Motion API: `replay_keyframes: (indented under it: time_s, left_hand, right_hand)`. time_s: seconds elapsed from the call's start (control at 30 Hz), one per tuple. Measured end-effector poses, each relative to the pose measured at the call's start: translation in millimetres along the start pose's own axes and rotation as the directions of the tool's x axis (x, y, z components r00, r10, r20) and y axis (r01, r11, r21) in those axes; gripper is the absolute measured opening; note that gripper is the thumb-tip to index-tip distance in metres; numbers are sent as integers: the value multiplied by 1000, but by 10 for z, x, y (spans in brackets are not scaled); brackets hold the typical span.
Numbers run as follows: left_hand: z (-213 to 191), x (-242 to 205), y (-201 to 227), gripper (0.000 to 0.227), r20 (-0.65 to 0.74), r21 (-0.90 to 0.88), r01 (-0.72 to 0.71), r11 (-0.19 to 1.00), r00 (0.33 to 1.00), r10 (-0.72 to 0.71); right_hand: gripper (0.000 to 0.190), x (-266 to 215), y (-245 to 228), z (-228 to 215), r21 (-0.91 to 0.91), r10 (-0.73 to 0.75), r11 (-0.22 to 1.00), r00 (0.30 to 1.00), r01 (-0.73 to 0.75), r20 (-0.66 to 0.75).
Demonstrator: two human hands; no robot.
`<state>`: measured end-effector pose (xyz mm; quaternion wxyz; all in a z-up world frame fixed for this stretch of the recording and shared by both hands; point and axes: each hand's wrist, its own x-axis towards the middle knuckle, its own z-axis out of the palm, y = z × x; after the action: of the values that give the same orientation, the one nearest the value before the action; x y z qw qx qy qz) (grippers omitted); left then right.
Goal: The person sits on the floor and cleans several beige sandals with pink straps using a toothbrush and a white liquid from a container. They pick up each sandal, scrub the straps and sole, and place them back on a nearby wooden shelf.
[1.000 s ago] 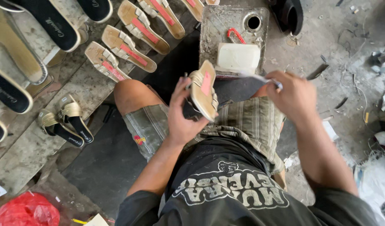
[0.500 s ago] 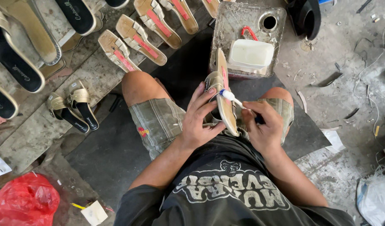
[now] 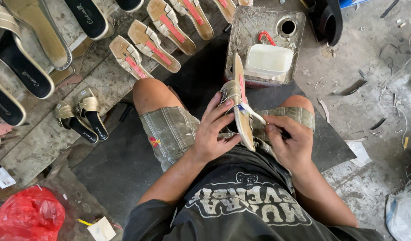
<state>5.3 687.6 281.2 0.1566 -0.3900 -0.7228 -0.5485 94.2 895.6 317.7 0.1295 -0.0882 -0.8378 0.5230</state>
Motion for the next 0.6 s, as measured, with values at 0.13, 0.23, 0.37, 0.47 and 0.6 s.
replay_keyframes:
  time_s: [0.13,0.23,0.37,0.47,0.6]
  left_hand:
    - [7,9,-3,81,-17,-10,-16,1000,1000,16]
    - [0,-1,-17,82,8,-20,-36,999,999,36]
    - [-6,-14,-20,82,4,-23,-36,999,999,36]
    - [-12,-17,-15,80,-13,-1,-25,1000,1000,25]
    - [-19,-27,-15,79,15,10,-38,999,999,38]
  right_hand:
    - [16,31,-75,25,-111,-99,990,993,91,-66]
    - [23,45,-112,48,-122,-179,978,982,171,-59]
    - [23,28,-155,50,-86,-151,986,987,146,-52]
    - [23,8,-178,35,-52,-112,993,993,110,-44]
    - [22,-18,-164,42,-74,-135,989,990,131,-45]
